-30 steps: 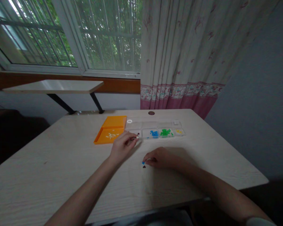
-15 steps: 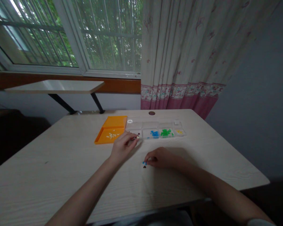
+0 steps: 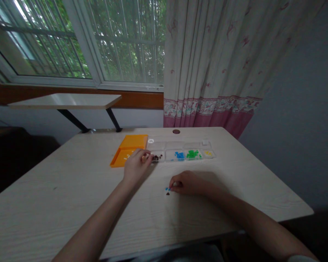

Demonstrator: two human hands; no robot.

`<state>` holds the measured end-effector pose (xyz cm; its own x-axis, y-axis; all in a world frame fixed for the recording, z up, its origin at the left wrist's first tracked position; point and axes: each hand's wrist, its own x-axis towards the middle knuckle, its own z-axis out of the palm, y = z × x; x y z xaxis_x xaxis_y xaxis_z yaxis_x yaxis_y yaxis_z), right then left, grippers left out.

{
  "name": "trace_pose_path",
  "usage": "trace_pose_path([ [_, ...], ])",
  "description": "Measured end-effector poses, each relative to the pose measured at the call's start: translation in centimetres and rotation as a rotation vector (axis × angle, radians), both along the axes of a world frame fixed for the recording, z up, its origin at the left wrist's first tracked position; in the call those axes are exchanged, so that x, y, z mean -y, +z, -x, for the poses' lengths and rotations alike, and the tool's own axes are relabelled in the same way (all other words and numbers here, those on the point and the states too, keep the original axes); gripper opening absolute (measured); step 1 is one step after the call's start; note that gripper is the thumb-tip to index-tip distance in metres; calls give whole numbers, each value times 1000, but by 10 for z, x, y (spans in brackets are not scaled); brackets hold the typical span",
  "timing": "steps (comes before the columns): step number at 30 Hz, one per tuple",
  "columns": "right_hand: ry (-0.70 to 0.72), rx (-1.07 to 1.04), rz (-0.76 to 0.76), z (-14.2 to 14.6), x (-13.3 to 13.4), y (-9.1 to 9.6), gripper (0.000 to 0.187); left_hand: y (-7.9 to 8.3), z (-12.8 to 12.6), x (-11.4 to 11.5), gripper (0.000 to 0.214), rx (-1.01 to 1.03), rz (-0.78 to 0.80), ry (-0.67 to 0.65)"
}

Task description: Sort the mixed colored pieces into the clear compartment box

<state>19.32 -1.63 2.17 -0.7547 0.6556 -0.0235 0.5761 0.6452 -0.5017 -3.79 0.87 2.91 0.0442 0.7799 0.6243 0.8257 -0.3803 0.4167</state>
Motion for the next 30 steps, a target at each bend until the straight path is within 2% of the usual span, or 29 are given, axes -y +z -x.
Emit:
trace_pose_path([
  [2,7,6,-9,-1,-1,-2,20,-3,15,-9,21,-58,41,151],
  [5,2,12,-11,-2,-2,-3,20,-9,39,-21,23,-152,82,277],
  [9,3,-10,0,-2,-2,-3,18,-15,58,-28,21,-219,98,318],
  [12,-36,-47,0,-2,-3,-4,17,-14,56,-28,18,-198,51,294],
  [15,-115,-94,-25,-2,-4,-7,16,-8,41,-23,17,-99,63,152],
  [18,-177,-144,-62,-3,-6,-9,17,-2,16,-10,19,-8,190,-158],
  [20,-205,-179,-84,-3,-6,-10,18,0,-1,1,18,-51,300,-405],
  [22,-222,-198,-105,-3,-7,-10,20,0,-15,11,16,-107,345,-570],
  [24,-221,-194,-117,-3,-7,-11,20,0,-25,18,14,-121,352,-630],
  [30,-225,-173,-140,-2,-7,-13,20,-6,-32,23,14,-95,344,-649],
])
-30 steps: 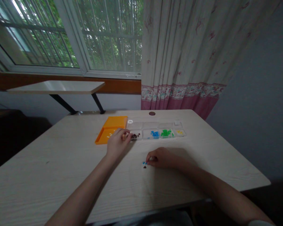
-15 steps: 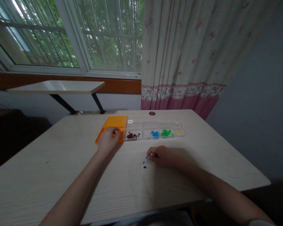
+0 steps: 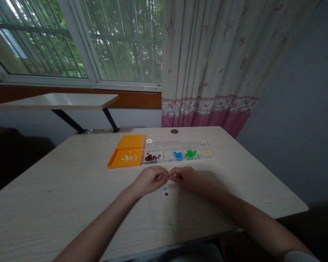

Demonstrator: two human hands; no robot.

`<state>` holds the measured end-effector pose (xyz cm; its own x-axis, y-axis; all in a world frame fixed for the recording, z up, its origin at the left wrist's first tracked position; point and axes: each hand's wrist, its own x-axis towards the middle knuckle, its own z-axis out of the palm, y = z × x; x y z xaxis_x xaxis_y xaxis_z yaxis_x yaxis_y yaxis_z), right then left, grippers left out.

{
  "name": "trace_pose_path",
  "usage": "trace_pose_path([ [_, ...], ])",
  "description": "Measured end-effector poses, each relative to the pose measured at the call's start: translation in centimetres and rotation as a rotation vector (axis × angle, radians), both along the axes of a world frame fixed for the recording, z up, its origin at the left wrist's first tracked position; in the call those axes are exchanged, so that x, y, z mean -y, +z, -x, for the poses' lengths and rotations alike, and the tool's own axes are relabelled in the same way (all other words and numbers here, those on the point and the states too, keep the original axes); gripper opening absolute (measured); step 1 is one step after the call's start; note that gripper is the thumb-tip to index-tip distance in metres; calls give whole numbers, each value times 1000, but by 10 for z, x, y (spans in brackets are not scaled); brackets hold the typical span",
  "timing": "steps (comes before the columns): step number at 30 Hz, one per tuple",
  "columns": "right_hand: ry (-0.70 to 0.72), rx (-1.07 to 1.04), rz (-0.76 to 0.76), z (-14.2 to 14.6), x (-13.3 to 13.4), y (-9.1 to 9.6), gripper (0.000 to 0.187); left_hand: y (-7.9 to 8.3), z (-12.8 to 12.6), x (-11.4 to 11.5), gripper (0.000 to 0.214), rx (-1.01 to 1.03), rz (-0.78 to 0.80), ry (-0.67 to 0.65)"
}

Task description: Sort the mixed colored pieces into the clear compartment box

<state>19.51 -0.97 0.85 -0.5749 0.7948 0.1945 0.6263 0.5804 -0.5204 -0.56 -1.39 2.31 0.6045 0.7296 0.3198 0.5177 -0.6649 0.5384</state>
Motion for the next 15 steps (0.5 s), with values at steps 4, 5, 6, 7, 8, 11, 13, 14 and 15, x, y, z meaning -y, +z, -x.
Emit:
trace_pose_path([
  [4,-10,-4,7,0,1,3,20,-2,1,-1,13,-42,-16,22],
  [5,-16,0,8,1,2,4,20,-3,1,-1,13,-49,-17,24],
  [6,-21,3,9,1,2,4,20,-3,1,-1,13,-52,-19,23],
  [7,-29,3,11,1,2,5,20,-3,2,-1,13,-49,-22,22],
  [8,-41,0,10,1,3,5,20,-3,2,-1,13,-40,-25,24],
  [11,-66,-6,6,2,3,6,21,-3,2,-1,14,-17,-36,48],
  [13,-72,-5,-2,2,3,5,19,-2,1,-1,15,-12,-32,55],
  [14,-68,-9,-9,2,3,4,18,-1,1,0,15,-12,-28,51],
  [15,-63,-16,-18,2,3,2,18,-1,1,0,15,-11,-24,46],
])
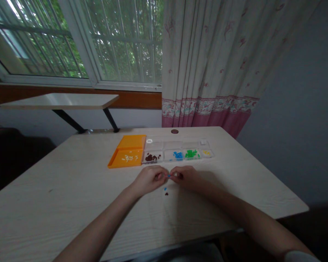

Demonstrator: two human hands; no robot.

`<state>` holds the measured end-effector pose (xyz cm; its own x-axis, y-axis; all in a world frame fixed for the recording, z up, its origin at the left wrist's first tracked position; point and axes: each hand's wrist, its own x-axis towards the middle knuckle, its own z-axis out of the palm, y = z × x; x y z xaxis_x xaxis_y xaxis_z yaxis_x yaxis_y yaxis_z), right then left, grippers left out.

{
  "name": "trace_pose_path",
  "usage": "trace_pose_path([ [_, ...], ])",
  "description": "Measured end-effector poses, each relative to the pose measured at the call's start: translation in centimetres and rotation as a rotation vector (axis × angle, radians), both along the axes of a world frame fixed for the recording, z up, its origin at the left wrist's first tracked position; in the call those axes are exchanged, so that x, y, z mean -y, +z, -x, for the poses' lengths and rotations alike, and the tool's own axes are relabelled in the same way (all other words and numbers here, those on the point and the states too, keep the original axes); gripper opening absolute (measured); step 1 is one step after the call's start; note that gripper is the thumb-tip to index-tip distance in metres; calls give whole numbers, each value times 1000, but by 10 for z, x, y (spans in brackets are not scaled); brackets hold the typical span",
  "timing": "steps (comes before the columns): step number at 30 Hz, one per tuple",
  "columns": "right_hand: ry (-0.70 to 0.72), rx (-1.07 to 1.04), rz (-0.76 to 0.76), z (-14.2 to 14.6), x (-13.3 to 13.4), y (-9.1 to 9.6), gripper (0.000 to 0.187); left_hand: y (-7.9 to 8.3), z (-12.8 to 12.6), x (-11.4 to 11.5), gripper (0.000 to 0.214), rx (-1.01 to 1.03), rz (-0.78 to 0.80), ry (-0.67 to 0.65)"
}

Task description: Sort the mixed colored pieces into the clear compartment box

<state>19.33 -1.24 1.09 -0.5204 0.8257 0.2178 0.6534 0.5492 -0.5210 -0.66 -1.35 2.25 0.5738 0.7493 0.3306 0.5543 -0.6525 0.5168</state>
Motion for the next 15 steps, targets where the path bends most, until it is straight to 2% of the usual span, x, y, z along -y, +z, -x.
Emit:
trace_pose_path([
  [6,-20,-93,-152,-6,-8,-4,18,4,5,-1,12,-76,82,-47],
  [9,-148,-141,-296,-15,-16,-1,20,7,9,-2,8,-157,145,-143],
  [12,-298,-180,-385,-24,-24,3,26,7,10,-1,15,-206,170,-190],
  [15,-338,-212,-433,-31,-27,6,29,5,9,-1,16,-209,175,-215],
])
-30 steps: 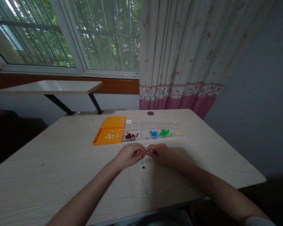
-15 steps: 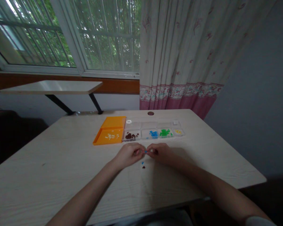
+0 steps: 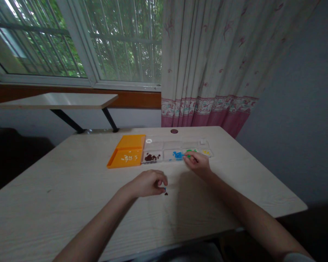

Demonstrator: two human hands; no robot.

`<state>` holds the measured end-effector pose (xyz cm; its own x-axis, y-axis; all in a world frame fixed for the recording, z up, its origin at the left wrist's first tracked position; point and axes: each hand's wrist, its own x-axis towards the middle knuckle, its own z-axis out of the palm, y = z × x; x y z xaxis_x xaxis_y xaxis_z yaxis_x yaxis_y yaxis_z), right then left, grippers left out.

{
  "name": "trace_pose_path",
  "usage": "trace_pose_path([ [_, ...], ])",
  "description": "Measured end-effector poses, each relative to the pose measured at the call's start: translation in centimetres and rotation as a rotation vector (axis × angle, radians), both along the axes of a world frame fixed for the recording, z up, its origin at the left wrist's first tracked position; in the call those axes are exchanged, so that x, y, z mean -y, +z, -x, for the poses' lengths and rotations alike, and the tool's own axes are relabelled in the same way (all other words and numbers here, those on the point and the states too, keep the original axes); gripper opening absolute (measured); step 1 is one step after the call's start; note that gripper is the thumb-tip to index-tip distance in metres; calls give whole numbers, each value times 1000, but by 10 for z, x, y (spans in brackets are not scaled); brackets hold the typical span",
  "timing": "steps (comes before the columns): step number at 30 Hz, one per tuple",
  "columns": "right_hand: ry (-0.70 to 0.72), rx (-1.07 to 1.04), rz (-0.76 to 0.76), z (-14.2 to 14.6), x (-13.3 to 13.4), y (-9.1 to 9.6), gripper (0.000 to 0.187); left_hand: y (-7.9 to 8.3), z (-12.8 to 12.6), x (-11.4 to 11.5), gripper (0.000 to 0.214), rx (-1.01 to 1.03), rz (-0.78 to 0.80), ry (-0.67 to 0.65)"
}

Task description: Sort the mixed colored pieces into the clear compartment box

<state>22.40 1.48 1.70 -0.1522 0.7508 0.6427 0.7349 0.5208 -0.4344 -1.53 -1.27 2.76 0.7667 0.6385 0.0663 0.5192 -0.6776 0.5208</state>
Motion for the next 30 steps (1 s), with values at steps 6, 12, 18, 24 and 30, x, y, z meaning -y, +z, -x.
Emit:
trace_pose_path([
  [6,17,-14,-148,-4,-5,-3,26,-3,-3,-1,12,1,40,-44],
  [12,-3,-22,-157,-6,-14,-8,22,-4,-4,-3,13,64,61,7],
  [18,-111,10,43,-4,-25,-13,21,-13,-5,-9,15,202,174,143],
  [24,-59,82,142,-4,-33,-14,26,-14,-8,-10,21,375,231,309],
  [30,113,116,129,9,-13,-17,21,-15,-15,-9,20,562,205,432],
])
